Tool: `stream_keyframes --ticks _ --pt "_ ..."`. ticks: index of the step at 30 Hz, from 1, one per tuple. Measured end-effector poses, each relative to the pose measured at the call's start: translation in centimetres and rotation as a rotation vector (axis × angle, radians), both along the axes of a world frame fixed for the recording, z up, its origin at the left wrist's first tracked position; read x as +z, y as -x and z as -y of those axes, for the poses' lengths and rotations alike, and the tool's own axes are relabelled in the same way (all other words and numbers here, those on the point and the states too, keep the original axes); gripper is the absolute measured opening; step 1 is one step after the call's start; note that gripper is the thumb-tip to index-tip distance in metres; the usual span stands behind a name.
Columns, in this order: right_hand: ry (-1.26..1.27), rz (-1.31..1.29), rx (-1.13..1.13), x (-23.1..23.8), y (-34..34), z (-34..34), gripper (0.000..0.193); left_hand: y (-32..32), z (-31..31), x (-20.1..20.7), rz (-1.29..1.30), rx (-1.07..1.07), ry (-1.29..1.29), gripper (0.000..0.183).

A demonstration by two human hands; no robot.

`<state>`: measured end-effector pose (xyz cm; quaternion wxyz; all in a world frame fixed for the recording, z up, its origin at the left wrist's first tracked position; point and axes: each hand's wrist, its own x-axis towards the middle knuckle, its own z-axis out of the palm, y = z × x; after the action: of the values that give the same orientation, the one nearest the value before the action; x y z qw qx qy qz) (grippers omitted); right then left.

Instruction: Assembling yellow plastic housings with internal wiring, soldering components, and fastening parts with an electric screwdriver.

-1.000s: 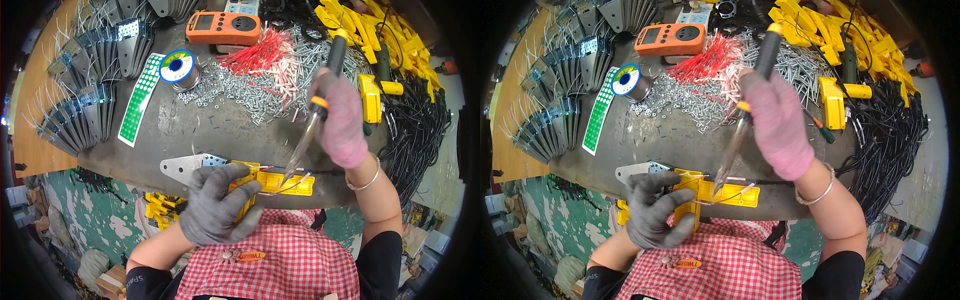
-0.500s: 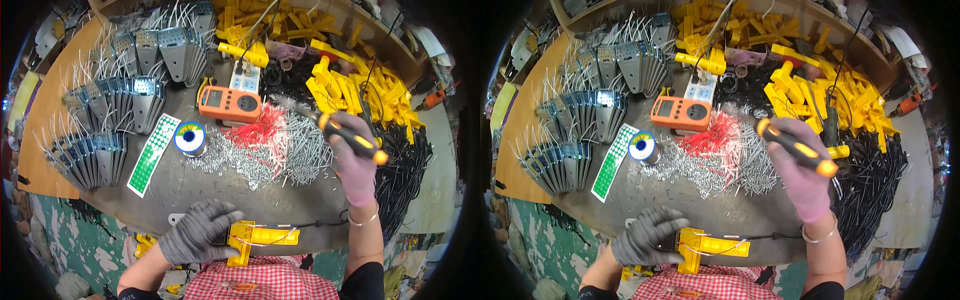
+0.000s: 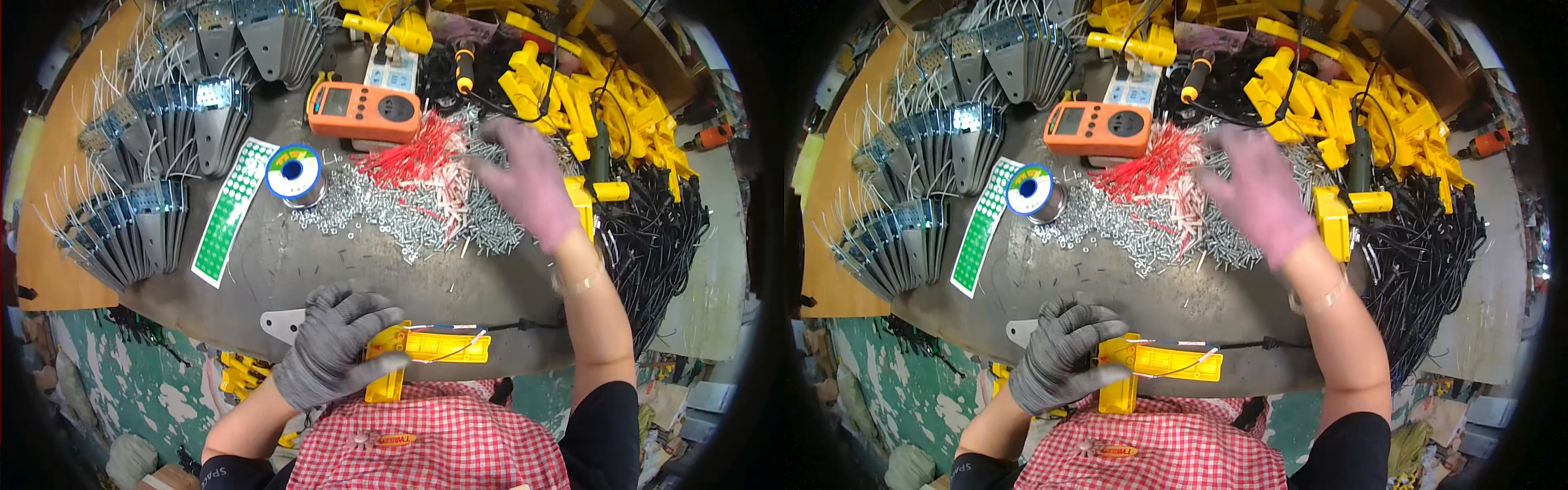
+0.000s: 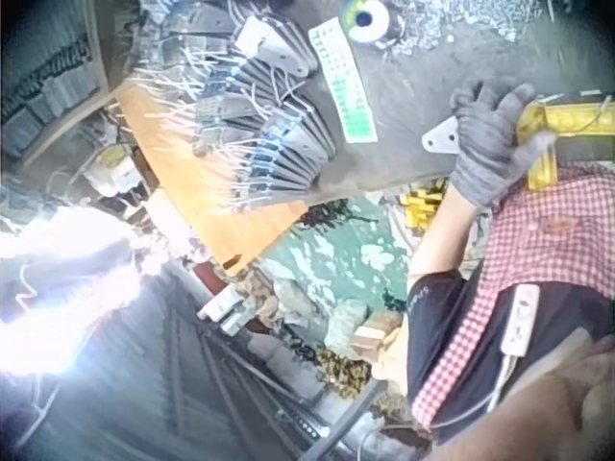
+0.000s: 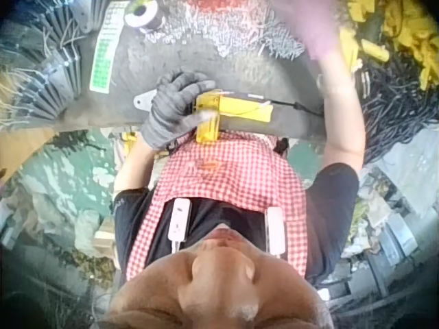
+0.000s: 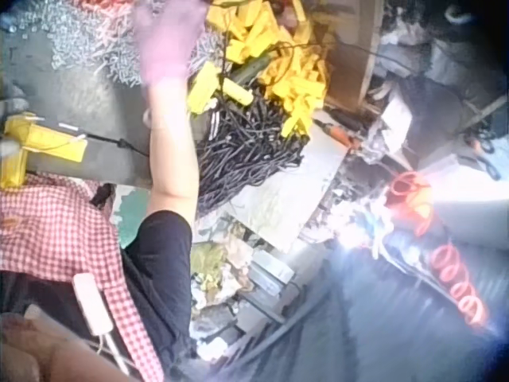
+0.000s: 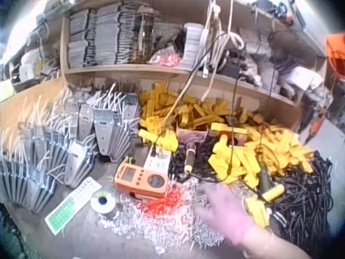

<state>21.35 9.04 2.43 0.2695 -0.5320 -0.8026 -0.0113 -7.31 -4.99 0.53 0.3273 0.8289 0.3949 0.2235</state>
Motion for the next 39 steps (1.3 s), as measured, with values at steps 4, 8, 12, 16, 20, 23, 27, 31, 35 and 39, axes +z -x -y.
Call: stream_keyframes --ticks 4,8,12,16,20,23,27,31,35,39 --pt "0.658 -0.065 0.633 2.2 -0.5 8.0 0.011 -2.9 0.5 -0.4 -0.015 0.106 -0.242 0.031" --pt "0.860 -0.123 0.584 0.9 -1.5 11.7 0.013 -3.6 0.8 -0.7 0.008 0.118 -0.233 0.026" --pt "1.058 -0.375 0.270 1.6 1.0 12.8 0.016 -3.6 1.1 -0.3 -0.046 0.082 -0.251 0.027" --pt "0.967 -0.395 0.256 0.9 1.5 13.3 0.017 -3.3 1.3 -0.3 -0.040 0.100 -0.229 0.028" --pt "0.944 -0.376 0.246 0.6 2.3 14.1 0.017 -3.0 1.3 -0.5 0.034 0.116 -0.205 0.028" --pt "0.910 -0.334 0.320 1.7 2.0 13.3 0.013 -2.6 1.3 -0.8 0.049 0.113 -0.218 0.028" --pt "0.883 -0.365 0.495 1.6 -1.0 12.7 0.008 -2.5 1.4 -1.0 0.073 0.126 -0.227 0.029" --pt "0.729 -0.335 0.500 0.6 0.6 13.9 0.010 -3.0 1.5 -1.1 0.045 0.118 -0.223 0.028" --pt "0.692 -0.279 0.438 0.5 2.1 15.4 0.010 -3.1 2.1 0.3 0.022 0.155 -0.340 0.031" --pt "0.752 -0.288 0.345 1.6 2.0 15.1 0.012 -3.2 3.8 -0.8 0.027 0.171 -0.386 0.035"
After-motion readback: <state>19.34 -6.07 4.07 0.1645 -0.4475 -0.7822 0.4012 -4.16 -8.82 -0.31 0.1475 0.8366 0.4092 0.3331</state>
